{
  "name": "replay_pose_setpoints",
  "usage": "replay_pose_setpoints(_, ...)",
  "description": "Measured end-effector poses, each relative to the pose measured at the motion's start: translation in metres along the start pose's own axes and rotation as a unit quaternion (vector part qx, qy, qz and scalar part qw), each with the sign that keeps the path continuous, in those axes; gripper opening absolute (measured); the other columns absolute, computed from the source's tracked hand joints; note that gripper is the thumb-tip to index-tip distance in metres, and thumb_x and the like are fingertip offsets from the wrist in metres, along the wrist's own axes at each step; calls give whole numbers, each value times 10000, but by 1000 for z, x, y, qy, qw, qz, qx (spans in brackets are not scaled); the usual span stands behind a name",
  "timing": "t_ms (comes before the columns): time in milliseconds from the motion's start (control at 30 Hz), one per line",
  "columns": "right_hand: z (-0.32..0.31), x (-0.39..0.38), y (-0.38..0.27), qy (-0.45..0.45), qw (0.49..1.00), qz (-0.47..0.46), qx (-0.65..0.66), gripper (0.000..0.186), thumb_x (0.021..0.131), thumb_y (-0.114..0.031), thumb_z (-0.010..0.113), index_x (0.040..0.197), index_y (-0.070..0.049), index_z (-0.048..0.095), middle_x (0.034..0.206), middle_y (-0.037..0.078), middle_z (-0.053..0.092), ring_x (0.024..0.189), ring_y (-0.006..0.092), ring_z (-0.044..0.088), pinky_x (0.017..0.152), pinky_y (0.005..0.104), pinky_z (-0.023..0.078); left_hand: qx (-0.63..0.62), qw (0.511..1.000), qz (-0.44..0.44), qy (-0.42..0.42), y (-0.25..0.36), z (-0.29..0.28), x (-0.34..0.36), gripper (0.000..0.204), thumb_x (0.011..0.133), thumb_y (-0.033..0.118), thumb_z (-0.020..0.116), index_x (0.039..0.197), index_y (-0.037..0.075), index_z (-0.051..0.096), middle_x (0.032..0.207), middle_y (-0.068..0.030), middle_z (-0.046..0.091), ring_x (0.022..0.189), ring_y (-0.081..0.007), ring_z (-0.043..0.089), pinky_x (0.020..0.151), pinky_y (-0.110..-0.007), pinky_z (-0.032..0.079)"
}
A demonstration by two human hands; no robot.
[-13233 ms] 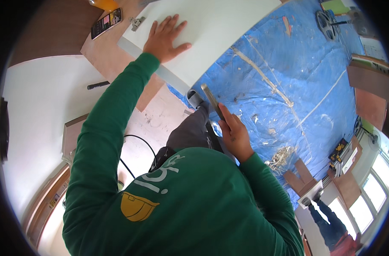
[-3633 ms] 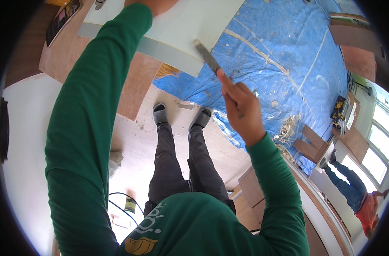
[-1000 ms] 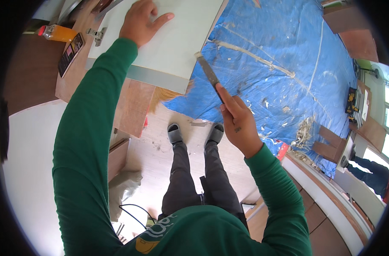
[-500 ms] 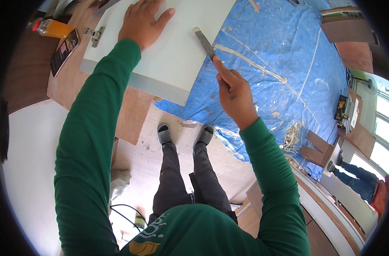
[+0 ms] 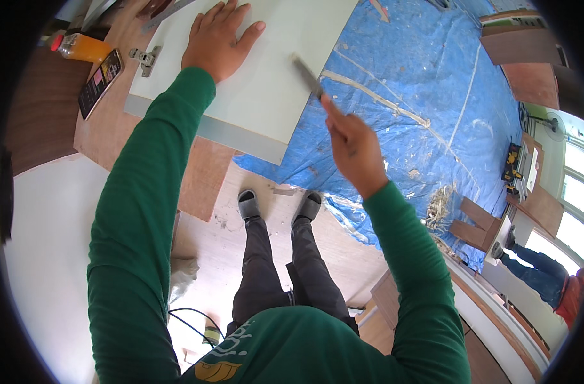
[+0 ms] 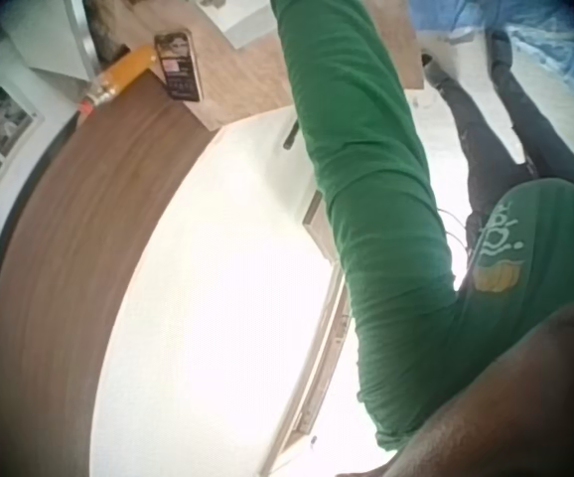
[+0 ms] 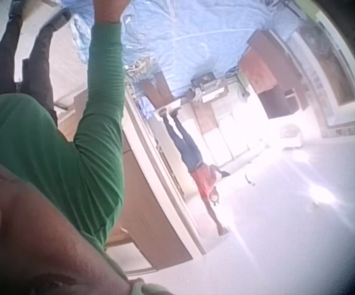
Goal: The person wipes a white cabinet door with a cloth, then uses a metal ruler and a chisel to scrape and smooth the door's edges. The person handles the door and tools on a workbench in a room under renovation.
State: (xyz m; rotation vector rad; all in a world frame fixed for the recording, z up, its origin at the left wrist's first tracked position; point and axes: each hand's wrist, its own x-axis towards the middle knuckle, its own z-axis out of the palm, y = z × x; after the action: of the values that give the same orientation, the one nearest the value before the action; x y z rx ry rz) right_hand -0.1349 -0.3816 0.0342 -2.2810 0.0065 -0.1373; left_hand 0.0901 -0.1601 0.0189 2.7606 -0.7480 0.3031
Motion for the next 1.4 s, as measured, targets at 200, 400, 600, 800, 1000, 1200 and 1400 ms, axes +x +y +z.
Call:
replay_pose_setpoints(200, 0, -41, -9, -42, 998, 17, -42, 470, 979, -5, 631, 1433, -124, 626, 767, 139, 587, 663, 264, 581, 641, 362, 490, 1, 1000, -10, -10, 2, -3, -3, 649, 1080, 499, 396, 1497, 8, 478, 1607, -206, 410, 1516, -357, 328, 1273, -511, 190)
replay_pose_setpoints(400, 3, 6, 6, 15, 1000, 11, 0, 470, 984, -17, 633, 1440, -130, 618, 744, 134, 569, 646, 264, 555, 640, 340, 478, -15, 1000, -4, -10, 5, -4, 0, 655, 1077, 500, 402, 1501, 6, 471, 1607, -209, 407, 1514, -363, 329, 1272, -515, 190)
replay_pose_setpoints(600, -2, -44, 1, -19, 999, 10, -37, 471, 995, 13, 626, 1453, -99, 607, 767, 100, 568, 680, 157, 521, 683, 290, 480, 2, 999, -13, -34, 5, -5, -1, 659, 1081, 496, 387, 1522, 10, 447, 1628, -210, 372, 1533, -365, 292, 1282, -522, 153)
replay_pose_setpoints(800, -1, 23, 15, 43, 998, 36, 32, 444, 1000, -29, 618, 1432, -134, 627, 802, 141, 621, 678, 245, 579, 673, 336, 501, 44, 991, 42, 117, -5, 13, -2, 552, 1047, 510, 510, 1441, 128, 571, 1542, -132, 519, 1454, -329, 429, 1231, -485, 291)
replay_pose_setpoints(1000, -4, -36, 5, -12, 999, 31, -23, 467, 984, -17, 636, 1432, -148, 633, 742, 148, 587, 664, 248, 569, 658, 352, 494, 38, 996, 22, 80, -11, 20, -4, 651, 1042, 602, 444, 1503, 150, 525, 1603, -120, 452, 1517, -306, 340, 1266, -501, 199)
replay_pose_setpoints(1200, -7, 41, 12, 29, 999, 25, 24, 441, 1013, -47, 590, 1442, -143, 619, 816, 143, 642, 708, 260, 606, 697, 334, 509, 28, 997, 29, 68, -9, 17, -2, 650, 1044, 598, 439, 1519, 161, 511, 1622, -110, 429, 1526, -304, 328, 1275, -489, 180)
replay_pose_setpoints(1400, 0, -37, 8, -15, 1000, 19, 10, 458, 997, -53, 621, 1445, -147, 620, 802, 147, 650, 684, 237, 624, 710, 342, 523, 46, 996, 23, 68, -12, 21, -6, 651, 1047, 599, 432, 1524, 162, 507, 1631, -108, 417, 1530, -303, 320, 1277, -491, 176)
